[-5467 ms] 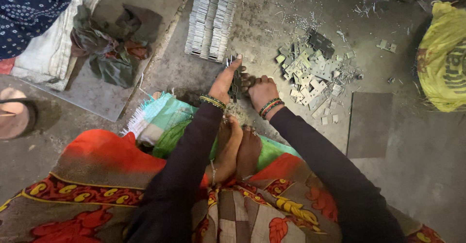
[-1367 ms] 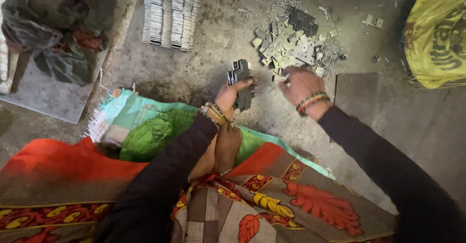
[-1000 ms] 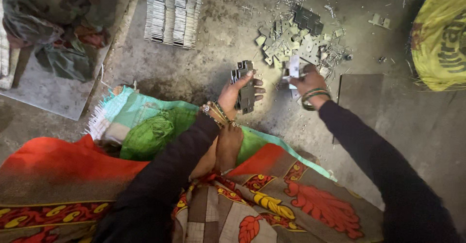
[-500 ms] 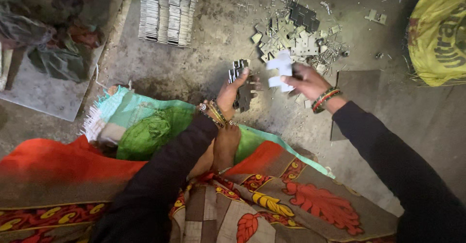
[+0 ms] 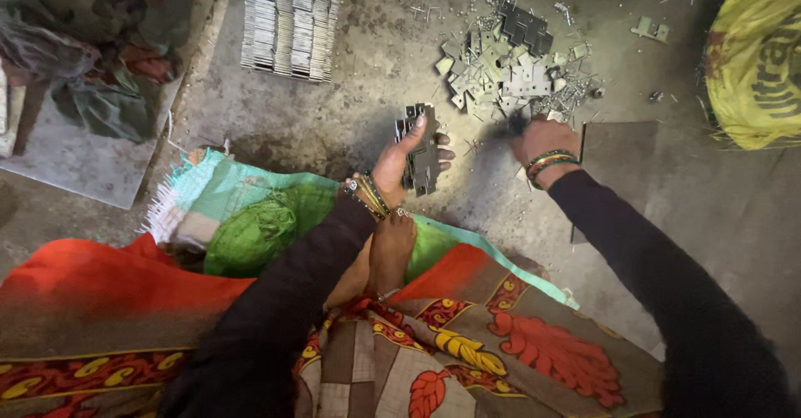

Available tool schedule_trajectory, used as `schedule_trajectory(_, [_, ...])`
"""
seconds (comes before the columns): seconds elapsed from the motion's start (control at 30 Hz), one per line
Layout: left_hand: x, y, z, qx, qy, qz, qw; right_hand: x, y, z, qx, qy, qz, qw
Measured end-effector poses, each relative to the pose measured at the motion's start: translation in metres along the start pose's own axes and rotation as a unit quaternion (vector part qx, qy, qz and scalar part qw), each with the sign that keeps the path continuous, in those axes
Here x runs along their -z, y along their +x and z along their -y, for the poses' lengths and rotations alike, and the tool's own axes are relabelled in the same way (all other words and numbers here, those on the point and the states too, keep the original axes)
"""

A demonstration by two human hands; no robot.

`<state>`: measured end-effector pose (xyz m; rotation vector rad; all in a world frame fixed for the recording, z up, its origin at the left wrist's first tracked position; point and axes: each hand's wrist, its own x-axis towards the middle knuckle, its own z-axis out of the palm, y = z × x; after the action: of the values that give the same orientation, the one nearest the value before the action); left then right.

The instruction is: The person sits on the floor and assembles small metal components by hand. They pick up individual pieces, align them, and press them together to form larger units, stacking the finished assemblies in a pile.

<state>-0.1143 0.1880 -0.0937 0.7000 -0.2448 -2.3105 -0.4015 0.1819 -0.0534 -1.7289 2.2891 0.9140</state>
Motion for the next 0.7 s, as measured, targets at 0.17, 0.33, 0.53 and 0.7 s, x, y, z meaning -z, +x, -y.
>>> schedule_trajectory(0.17, [-0.001, 0.002, 0.001, 0.010, 0.013, -0.028, 0.999, 0.049, -0.038, -0.013, 0.082, 0.011, -0.033, 0.996])
schedule_trajectory(0.33, [-0.004, -0.001, -0.001, 0.030, -0.032, -0.022, 0.999, 0.046, -0.039, -0.003, 0.412, 0.138, -0.324, 0.840])
schedule_trajectory(0.53, [-0.003, -0.006, -0.016, 0.003, -0.032, 0.078, 0.996, 0.024, 0.066, -0.029, 0.184, -0.034, -0.280, 0.941])
schedule_trajectory(0.7, [-0.004, -0.007, -0.021, -0.006, -0.016, 0.030, 0.999, 0.013, 0.069, -0.062, 0.197, 0.056, -0.137, 0.969])
